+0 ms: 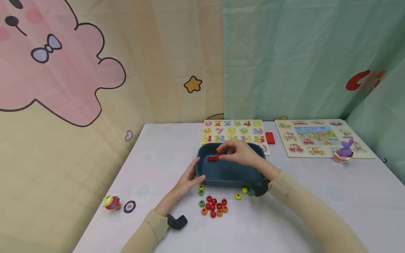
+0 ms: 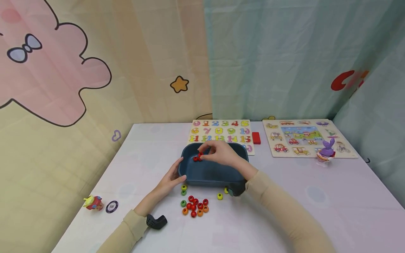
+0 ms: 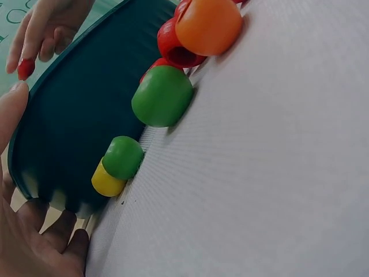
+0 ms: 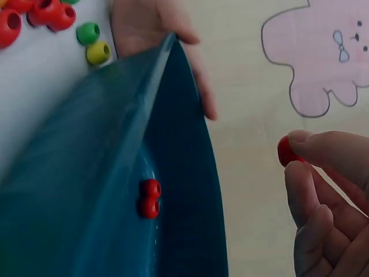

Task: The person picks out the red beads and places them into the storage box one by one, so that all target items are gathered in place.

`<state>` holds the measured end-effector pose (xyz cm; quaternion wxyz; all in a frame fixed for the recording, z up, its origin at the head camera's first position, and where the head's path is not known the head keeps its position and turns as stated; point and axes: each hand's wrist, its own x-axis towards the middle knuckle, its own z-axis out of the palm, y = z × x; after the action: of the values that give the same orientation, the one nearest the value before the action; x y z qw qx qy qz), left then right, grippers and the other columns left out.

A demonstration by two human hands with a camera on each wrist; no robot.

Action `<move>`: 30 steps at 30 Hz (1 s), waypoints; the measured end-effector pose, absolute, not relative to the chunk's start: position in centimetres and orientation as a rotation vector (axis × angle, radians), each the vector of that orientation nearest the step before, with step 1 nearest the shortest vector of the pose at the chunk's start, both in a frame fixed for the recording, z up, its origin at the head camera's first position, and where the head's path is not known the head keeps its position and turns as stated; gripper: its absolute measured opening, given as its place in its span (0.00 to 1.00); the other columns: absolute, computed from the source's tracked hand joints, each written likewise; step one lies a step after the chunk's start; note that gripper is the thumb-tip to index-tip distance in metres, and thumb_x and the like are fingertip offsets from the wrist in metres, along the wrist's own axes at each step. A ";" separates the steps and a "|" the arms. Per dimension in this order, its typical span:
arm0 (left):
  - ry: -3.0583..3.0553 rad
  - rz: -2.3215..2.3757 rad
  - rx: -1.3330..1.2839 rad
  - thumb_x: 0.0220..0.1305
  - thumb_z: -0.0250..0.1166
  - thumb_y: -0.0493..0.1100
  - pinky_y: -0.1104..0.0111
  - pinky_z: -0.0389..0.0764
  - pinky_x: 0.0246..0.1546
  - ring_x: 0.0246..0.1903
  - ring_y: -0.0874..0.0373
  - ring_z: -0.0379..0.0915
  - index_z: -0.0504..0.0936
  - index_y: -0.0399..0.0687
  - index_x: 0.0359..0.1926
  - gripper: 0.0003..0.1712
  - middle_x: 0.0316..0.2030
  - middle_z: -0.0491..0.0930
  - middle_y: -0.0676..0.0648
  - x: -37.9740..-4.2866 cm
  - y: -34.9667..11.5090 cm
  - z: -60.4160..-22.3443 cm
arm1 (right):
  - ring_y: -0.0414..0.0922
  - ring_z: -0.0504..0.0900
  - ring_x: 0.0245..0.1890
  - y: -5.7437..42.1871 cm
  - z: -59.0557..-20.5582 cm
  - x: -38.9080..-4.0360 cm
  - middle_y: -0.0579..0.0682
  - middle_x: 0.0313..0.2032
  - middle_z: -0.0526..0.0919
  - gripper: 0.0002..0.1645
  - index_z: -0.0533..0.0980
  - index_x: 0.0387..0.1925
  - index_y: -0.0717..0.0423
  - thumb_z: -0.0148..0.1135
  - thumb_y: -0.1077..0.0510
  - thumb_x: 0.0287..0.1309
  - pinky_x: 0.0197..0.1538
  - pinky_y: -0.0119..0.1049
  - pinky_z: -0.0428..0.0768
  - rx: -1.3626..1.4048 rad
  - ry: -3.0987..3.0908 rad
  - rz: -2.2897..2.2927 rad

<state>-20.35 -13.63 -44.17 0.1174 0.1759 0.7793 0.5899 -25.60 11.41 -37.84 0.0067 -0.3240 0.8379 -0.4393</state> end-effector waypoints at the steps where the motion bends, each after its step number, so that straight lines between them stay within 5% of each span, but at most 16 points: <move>1: 2.283 1.722 0.511 0.62 0.57 0.42 0.56 0.52 0.60 0.65 0.49 0.42 0.46 0.55 0.69 0.39 0.68 0.42 0.46 -20.3 -13.6 -44.2 | 0.42 0.74 0.21 11.3 -38.0 -26.4 0.41 0.35 0.80 0.16 0.78 0.40 0.51 0.66 0.52 0.47 0.25 0.34 0.75 -0.981 2.614 -1.382; 9: 2.286 1.707 0.522 0.61 0.57 0.45 0.56 0.51 0.60 0.65 0.49 0.43 0.45 0.55 0.69 0.40 0.68 0.42 0.47 -20.2 -13.6 -44.4 | 0.42 0.79 0.29 10.5 -40.2 -30.2 0.48 0.35 0.81 0.16 0.78 0.40 0.59 0.66 0.58 0.47 0.35 0.34 0.78 -0.798 2.573 -1.302; 30: 2.272 1.729 0.554 0.62 0.57 0.44 0.56 0.51 0.61 0.65 0.47 0.42 0.44 0.52 0.69 0.41 0.68 0.42 0.46 -20.3 -13.8 -44.3 | 0.39 0.78 0.34 10.1 -42.7 -32.1 0.45 0.33 0.82 0.11 0.80 0.36 0.53 0.66 0.60 0.47 0.39 0.35 0.77 -0.770 2.603 -0.977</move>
<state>-20.35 -13.80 -44.28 0.1164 0.1893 0.7758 0.5906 -32.10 10.05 -42.73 0.1277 -0.2648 0.8948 -0.3359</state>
